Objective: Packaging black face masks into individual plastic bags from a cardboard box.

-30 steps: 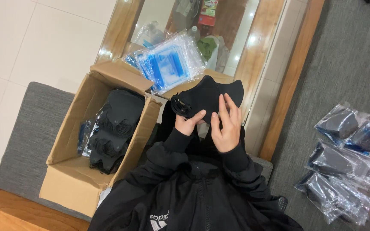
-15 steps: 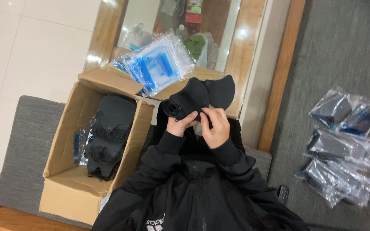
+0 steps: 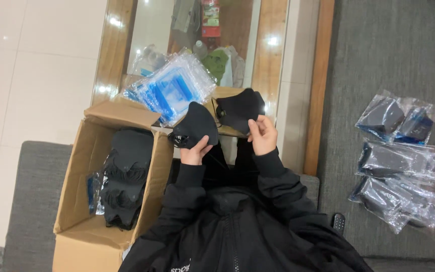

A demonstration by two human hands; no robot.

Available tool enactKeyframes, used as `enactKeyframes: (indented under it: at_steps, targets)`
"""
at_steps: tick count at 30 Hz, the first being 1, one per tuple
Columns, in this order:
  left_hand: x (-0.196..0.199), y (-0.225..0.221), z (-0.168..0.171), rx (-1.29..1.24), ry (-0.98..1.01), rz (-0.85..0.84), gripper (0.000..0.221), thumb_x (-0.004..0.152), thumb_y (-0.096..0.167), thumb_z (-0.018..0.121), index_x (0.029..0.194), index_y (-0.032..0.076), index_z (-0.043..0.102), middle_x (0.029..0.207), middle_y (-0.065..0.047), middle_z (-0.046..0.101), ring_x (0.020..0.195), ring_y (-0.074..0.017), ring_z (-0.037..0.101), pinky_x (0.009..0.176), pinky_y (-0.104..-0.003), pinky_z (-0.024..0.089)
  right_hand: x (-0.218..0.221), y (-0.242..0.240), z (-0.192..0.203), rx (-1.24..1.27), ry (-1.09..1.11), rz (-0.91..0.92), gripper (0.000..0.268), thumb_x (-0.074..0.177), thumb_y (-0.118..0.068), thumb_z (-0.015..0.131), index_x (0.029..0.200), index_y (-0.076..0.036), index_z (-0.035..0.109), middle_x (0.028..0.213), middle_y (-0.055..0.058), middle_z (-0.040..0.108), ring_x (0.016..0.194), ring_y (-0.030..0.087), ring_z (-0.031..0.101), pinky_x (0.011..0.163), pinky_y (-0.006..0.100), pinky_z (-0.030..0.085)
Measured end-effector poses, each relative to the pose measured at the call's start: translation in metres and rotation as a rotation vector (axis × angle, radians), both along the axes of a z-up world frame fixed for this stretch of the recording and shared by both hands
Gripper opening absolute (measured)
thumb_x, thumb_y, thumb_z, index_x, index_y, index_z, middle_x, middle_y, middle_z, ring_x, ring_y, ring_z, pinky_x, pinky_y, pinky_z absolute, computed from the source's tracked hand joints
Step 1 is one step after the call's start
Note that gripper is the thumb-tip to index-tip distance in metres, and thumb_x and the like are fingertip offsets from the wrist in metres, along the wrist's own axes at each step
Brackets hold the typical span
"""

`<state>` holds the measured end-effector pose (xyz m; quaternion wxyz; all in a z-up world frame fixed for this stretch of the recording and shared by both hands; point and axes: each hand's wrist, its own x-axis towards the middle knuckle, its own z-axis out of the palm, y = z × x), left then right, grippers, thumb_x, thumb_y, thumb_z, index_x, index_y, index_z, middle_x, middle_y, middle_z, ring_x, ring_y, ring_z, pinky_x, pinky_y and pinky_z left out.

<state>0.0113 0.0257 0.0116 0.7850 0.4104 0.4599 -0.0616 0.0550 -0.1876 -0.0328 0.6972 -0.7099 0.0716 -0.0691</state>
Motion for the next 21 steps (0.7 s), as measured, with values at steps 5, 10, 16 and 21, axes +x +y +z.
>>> enactKeyframes:
  at_steps: [5, 10, 16, 21]
  targets:
    - [-0.003, 0.005, -0.018, -0.01, -0.022, 0.053, 0.063, 0.067, 0.007, 0.101, 0.116, -0.009, 0.065, 0.104, -0.029, 0.072, 0.088, -0.0378, 0.078, 0.07, -0.05, 0.068, 0.016, -0.015, -0.04, 0.012, 0.333, -0.143, 0.011, 0.097, -0.01, 0.069, 0.105, -0.002, 0.07, 0.067, 0.013, 0.069, 0.044, 0.018, 0.062, 0.034, 0.027, 0.048]
    - [-0.009, -0.004, 0.025, -0.004, -0.002, -0.011, 0.073, 0.07, 0.008, 0.099, 0.131, -0.005, 0.061, 0.122, -0.029, 0.067, 0.101, -0.0427, 0.073, 0.076, -0.05, 0.066, 0.014, -0.019, -0.056, -0.036, 0.374, -0.147, 0.009, 0.098, -0.015, 0.068, 0.102, -0.007, 0.067, 0.057, 0.01, 0.064, 0.035, 0.017, 0.054, 0.031, 0.026, 0.041]
    - [-0.008, -0.009, -0.001, 0.016, -0.023, -0.054, 0.073, 0.07, 0.01, 0.098, 0.132, -0.005, 0.061, 0.122, -0.03, 0.066, 0.101, -0.0454, 0.072, 0.081, -0.052, 0.064, 0.019, -0.029, -0.07, -0.176, 0.395, -0.113, 0.022, 0.095, -0.021, 0.071, 0.111, -0.007, 0.064, 0.061, 0.008, 0.068, 0.042, 0.017, 0.06, 0.037, 0.026, 0.046]
    - [-0.012, -0.01, 0.033, -0.013, -0.055, 0.006, 0.073, 0.068, 0.004, 0.096, 0.131, -0.007, 0.061, 0.124, -0.03, 0.065, 0.105, -0.0495, 0.069, 0.085, -0.055, 0.062, 0.011, -0.02, -0.009, -0.583, 0.378, -0.058, 0.047, 0.095, -0.037, 0.07, 0.134, -0.023, 0.047, 0.081, 0.002, 0.072, 0.078, 0.028, 0.071, 0.076, 0.042, 0.055]
